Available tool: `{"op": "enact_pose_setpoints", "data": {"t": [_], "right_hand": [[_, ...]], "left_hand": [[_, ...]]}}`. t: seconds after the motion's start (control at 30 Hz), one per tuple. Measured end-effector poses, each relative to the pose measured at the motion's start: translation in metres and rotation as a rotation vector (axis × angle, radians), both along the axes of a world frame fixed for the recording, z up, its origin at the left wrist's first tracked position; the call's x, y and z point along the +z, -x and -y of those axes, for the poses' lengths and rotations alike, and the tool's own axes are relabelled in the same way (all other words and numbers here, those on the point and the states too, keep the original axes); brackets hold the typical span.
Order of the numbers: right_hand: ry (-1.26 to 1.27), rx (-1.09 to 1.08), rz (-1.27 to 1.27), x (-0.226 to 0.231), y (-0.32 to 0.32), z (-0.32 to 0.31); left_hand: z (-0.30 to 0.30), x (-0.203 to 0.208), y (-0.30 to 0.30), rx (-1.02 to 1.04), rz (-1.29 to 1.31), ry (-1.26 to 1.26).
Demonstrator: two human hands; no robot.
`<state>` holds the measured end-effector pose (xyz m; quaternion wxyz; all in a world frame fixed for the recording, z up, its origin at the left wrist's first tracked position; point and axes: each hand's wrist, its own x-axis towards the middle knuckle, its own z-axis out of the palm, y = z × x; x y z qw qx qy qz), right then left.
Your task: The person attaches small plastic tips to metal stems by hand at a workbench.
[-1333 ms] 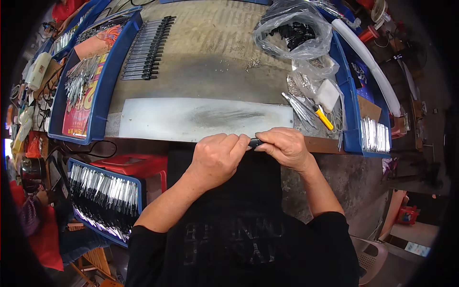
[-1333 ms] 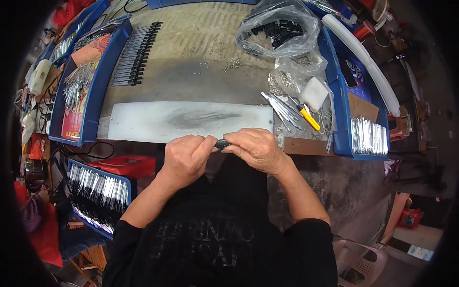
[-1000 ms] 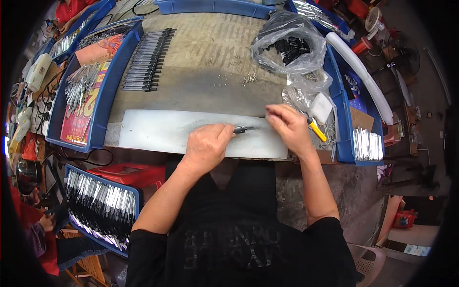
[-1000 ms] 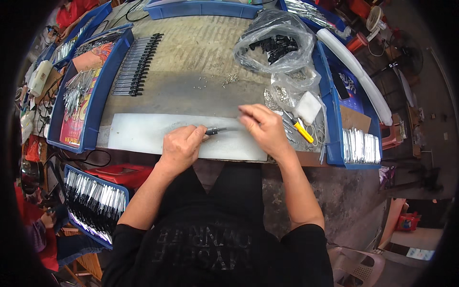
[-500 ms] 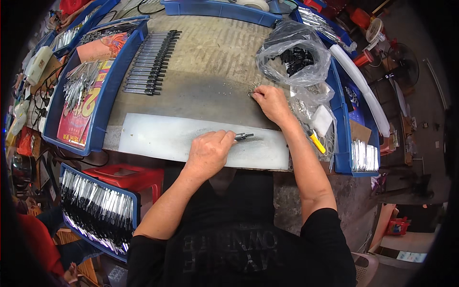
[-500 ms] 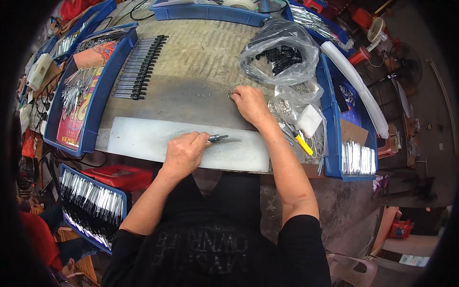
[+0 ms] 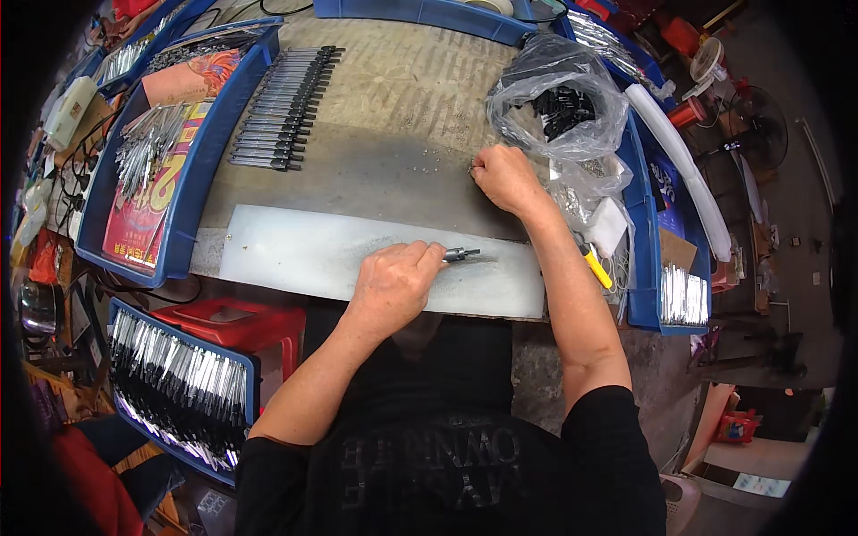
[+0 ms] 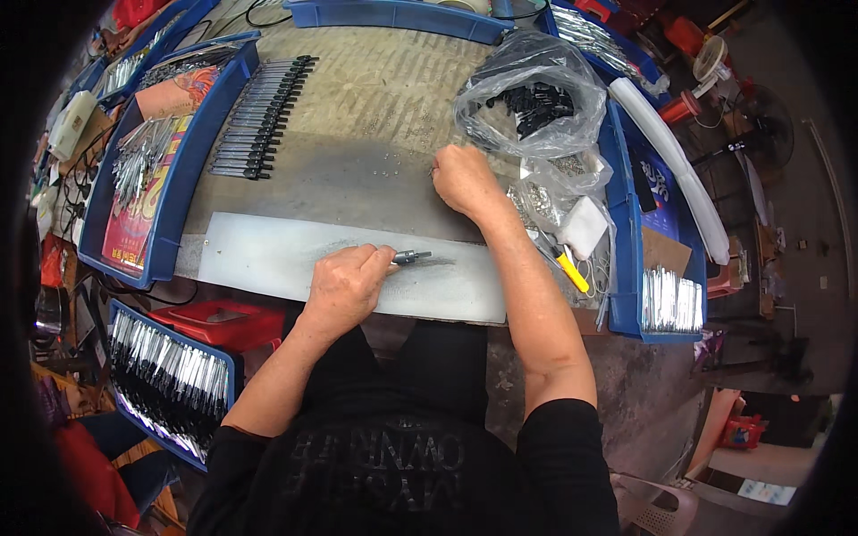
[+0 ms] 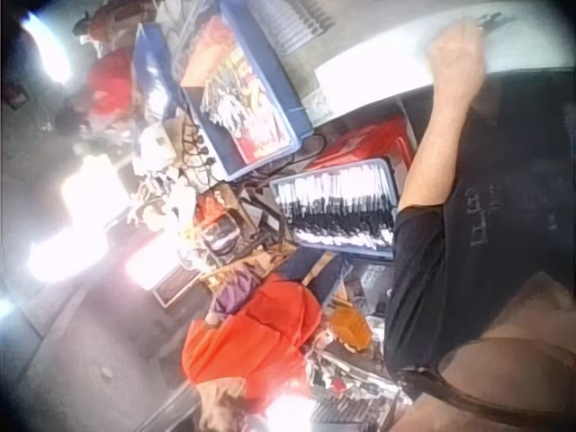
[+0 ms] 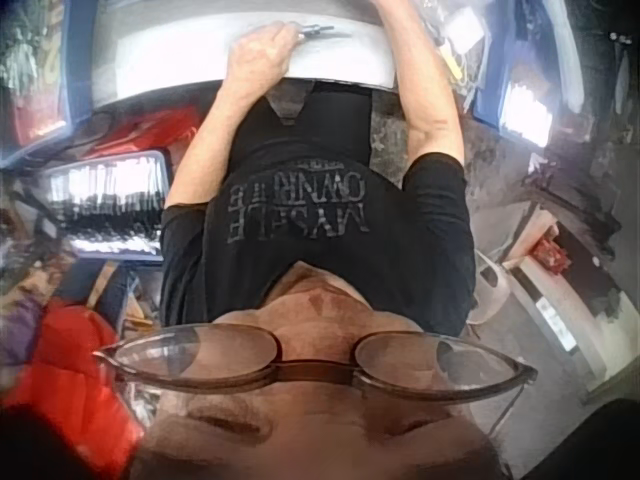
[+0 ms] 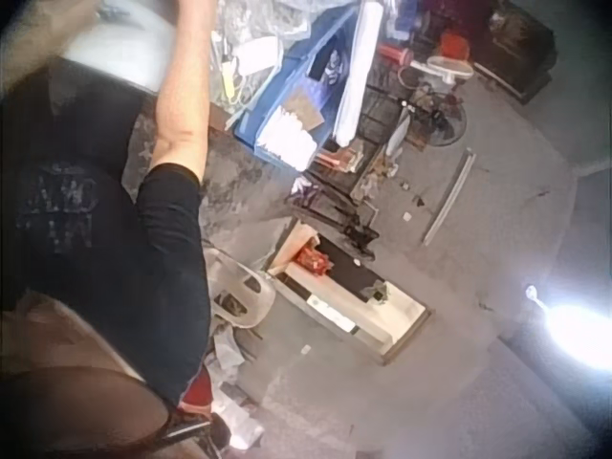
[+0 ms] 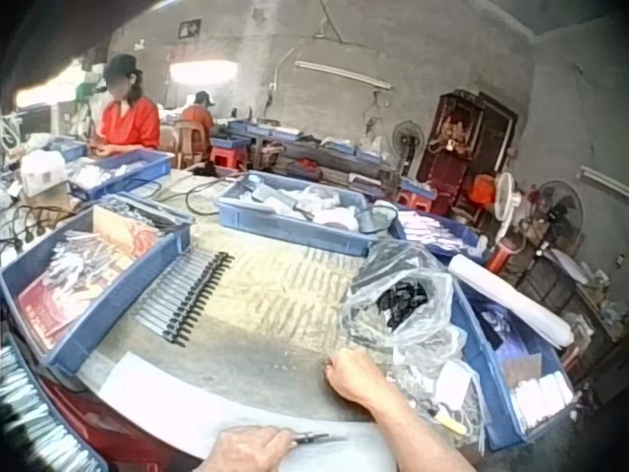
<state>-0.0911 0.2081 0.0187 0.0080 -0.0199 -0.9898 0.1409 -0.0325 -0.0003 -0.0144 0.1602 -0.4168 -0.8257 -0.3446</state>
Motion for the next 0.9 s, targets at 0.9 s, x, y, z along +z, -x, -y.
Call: {"op": "enact_pose_setpoints", "data": {"t": [0.9], "right_hand": [[0.817, 0.173, -0.121, -0.001, -0.095, 0.033]], "left_hand": [[0.001, -0.001, -0.001, -0.005, 0.02, -0.001]]}}
